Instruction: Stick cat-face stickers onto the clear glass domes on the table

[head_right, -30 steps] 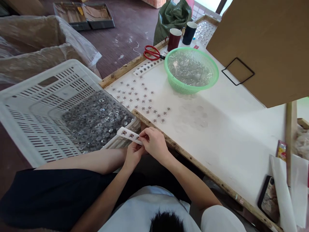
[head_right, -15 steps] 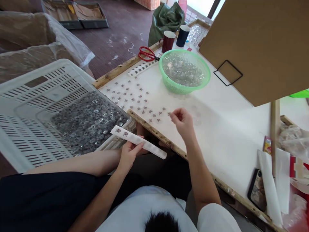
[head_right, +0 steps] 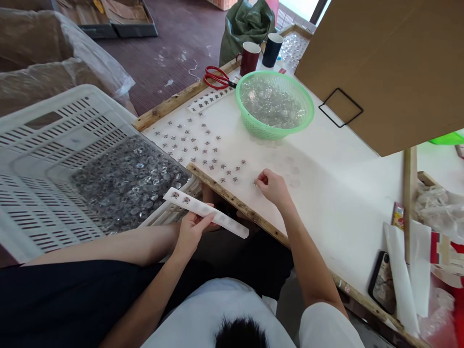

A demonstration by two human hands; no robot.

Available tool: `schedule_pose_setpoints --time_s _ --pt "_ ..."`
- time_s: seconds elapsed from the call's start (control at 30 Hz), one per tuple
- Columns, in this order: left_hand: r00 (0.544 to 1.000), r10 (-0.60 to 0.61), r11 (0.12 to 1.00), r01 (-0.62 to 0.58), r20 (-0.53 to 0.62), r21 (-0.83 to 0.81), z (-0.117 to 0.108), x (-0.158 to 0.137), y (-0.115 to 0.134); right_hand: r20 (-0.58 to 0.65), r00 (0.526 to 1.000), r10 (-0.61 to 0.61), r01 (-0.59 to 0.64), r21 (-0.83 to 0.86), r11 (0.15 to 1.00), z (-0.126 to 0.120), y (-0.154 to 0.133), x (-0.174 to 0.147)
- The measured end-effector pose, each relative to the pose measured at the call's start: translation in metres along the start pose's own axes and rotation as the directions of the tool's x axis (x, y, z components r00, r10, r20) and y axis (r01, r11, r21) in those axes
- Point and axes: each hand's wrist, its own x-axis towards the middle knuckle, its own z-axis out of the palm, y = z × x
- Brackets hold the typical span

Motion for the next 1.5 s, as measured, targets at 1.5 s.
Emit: schedule_pose_setpoints --time_s 1.5 --pt "0.981 0.153 0.98 -0.166 0.12 0.106 -0.006 0.009 -0.023 -0.102 0.974 -0.204 0.226 0.527 0.819 0.097 -0.111 -0.07"
